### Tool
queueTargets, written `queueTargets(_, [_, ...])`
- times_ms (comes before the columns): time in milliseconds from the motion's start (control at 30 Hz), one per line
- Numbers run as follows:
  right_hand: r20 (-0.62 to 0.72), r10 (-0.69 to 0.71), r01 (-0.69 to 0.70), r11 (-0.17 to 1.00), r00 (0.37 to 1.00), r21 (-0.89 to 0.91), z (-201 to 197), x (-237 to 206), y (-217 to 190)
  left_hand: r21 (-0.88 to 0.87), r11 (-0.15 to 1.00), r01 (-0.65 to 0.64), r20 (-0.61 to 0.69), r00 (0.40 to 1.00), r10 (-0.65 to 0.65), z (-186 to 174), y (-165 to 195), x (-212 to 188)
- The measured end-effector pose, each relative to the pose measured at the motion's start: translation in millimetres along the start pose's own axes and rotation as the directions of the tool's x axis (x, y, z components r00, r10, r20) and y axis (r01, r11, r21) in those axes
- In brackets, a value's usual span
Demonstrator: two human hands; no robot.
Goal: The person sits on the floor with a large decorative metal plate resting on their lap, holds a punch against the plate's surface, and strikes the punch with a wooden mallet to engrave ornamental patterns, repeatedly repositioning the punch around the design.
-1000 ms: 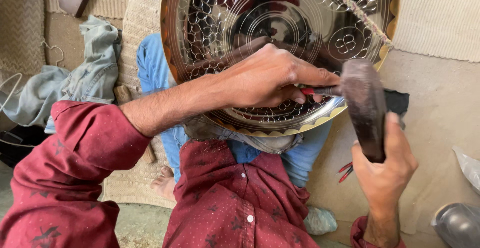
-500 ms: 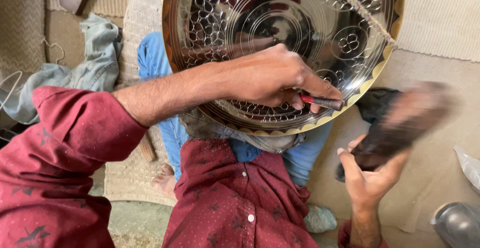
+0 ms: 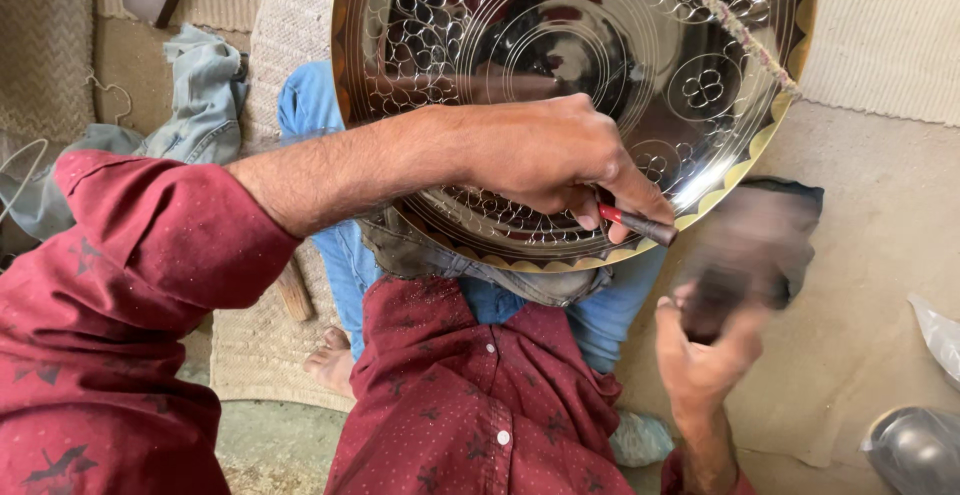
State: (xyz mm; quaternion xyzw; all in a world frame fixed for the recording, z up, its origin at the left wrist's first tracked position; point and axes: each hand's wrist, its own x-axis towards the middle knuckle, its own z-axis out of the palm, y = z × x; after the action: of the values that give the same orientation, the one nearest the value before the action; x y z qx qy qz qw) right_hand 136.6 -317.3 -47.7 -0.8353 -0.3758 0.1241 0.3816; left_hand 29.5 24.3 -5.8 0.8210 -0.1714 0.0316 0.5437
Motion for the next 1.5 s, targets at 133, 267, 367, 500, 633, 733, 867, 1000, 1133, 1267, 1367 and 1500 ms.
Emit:
queueTargets(133, [-0.056, -0.145, 0.148, 0.987, 0.988, 0.057, 3, -6, 5, -0.023, 1.000, -0.018, 0.040, 0.999, 0.019, 0, -1, 2])
queueTargets(267, [-0.085, -0.339, 0.318, 0.928, 0.937, -0.197, 10, -3, 8, 0.000, 0.998, -0.062, 0.097, 0.993, 0.062, -5, -1, 5])
queueTargets(367, [-0.181, -0.277, 0.285, 0.958, 0.944, 0.017, 17, 0, 7, -0.002, 0.999, -0.032, 0.188, 0.982, 0.032, -8, -1, 6])
queueTargets(500, [0.010, -0.460, 0.423, 0.809, 0.888, -0.408, 20, -1, 0, -0.037, 0.997, -0.064, 0.138, 0.988, 0.068, -5, 2, 3])
queueTargets(633, [-0.069, -0.019, 0.034, 0.976, 0.997, 0.216, 17, -3, -4, -0.016, 0.997, 0.077, -0.350, 0.934, -0.078, 6, 7, -5])
queueTargets(733, [-0.092, -0.094, 0.110, 0.975, 0.991, 0.191, 11, 2, 2, 0.030, 0.997, 0.073, -0.489, 0.871, -0.049, 8, 8, -10])
queueTargets(867, [-0.085, -0.053, 0.055, 0.998, 0.995, 0.024, -6, 14, 12, 0.115, 0.989, 0.094, -0.452, 0.891, -0.032, 8, 8, -11])
queueTargets(1000, [-0.181, -0.112, 0.147, 0.970, 0.977, 0.193, -25, 23, 3, 0.125, 0.986, 0.109, -0.406, 0.913, -0.050, 5, 10, -10])
queueTargets(1133, [-0.202, -0.144, 0.186, 0.960, 0.969, 0.211, -38, 34, -23, 0.161, 0.983, 0.089, -0.403, 0.915, -0.017, 4, 13, -11])
queueTargets(1267, [0.053, -0.155, 0.163, 0.969, 0.986, -0.188, -40, 41, -36, 0.135, 0.987, 0.088, -0.316, 0.948, -0.042, 2, 9, -9])
queueTargets(1367, [0.032, -0.069, 0.067, 0.996, 0.997, 0.062, -29, 35, -30, 0.125, 0.991, -0.036, -0.295, 0.953, 0.072, 2, 4, -4])
queueTargets(1500, [-0.017, -0.067, 0.069, 0.984, 0.998, 0.163, -11, 21, -20, 0.247, 0.967, -0.061, -0.188, 0.976, 0.110, -1, 0, 3])
